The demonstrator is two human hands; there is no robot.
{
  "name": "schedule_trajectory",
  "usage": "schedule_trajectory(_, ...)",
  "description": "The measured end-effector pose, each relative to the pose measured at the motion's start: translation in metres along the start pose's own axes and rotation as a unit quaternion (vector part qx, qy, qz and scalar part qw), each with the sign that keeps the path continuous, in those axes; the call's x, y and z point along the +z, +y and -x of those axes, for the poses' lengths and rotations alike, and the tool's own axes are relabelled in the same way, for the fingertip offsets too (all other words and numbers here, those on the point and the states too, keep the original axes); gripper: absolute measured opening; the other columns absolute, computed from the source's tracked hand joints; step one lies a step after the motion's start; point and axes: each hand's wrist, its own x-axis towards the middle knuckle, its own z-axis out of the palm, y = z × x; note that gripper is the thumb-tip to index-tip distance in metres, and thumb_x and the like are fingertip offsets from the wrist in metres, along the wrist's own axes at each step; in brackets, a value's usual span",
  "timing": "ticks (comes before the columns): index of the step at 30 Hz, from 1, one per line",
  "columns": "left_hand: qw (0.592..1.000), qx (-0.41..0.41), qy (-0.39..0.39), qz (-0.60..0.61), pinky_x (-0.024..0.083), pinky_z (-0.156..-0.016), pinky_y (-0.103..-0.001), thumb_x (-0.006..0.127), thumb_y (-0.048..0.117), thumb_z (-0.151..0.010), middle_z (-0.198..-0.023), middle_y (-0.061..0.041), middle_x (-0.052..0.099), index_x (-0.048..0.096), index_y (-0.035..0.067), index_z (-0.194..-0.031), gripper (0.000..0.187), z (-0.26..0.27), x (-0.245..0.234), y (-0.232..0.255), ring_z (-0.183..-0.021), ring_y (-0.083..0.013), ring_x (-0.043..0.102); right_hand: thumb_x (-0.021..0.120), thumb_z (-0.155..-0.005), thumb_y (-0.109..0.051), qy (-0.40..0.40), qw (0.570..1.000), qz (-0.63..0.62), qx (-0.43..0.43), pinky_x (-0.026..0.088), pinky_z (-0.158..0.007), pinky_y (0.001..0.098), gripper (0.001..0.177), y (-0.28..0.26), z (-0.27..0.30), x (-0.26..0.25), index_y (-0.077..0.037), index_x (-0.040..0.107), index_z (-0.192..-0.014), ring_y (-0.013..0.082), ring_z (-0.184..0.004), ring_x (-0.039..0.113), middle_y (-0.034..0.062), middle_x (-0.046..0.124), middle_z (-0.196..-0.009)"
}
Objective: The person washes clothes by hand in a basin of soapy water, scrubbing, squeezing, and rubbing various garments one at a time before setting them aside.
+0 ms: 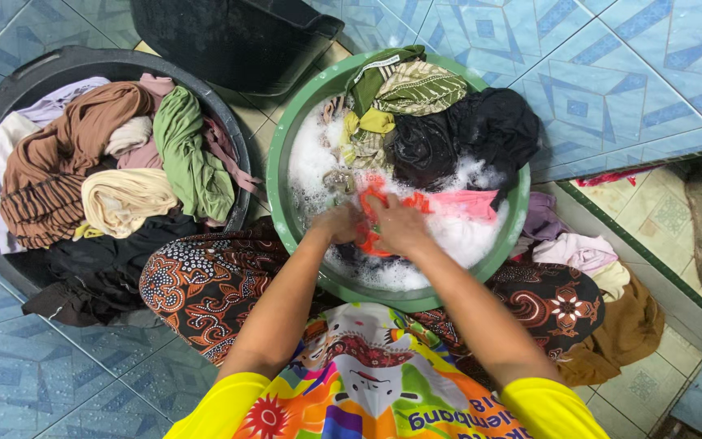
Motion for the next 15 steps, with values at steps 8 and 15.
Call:
schedule_trajectory(8, 0.999, 0.018, 0.043, 0.017, 0.044, -0.108, -0.052, 0.062, 0.049, -0.095, -0.138, -0.024, 0.059, 0.06, 0.002, -0.134, 0.061, -0.075, 0.05, -0.038, -0.128, -0.0405, 0.057, 0.06, -0.107, -0.04, -0.047, 0.989, -0.085, 0.115, 0.053, -0.105, 0.0486, 0.041, 0.023, -0.073, 0.1, -0.006, 0.074, -0.125, 0.0397, -0.121, 0.066, 0.0217, 0.069, -0.127)
schedule_trajectory(15, 0.948, 0.263, 0.045, 0.172, 0.047, -0.11, -0.037, 0.082, 0.037, -0.075, -0.132, -0.01, 0.072, 0.067, 0.012, -0.133, 0.065, -0.01, 0.004, -0.039, -0.124, -0.025, 0.064, 0.08, -0.084, -0.038, 0.07, 0.97, -0.135, -0.191, 0.051, -0.09, 0.0422, 0.041, 0.059, 0.041, -0.052, -0.004, 0.057, -0.087, 0.0329, -0.101, 0.064, 0.0155, 0.066, -0.098)
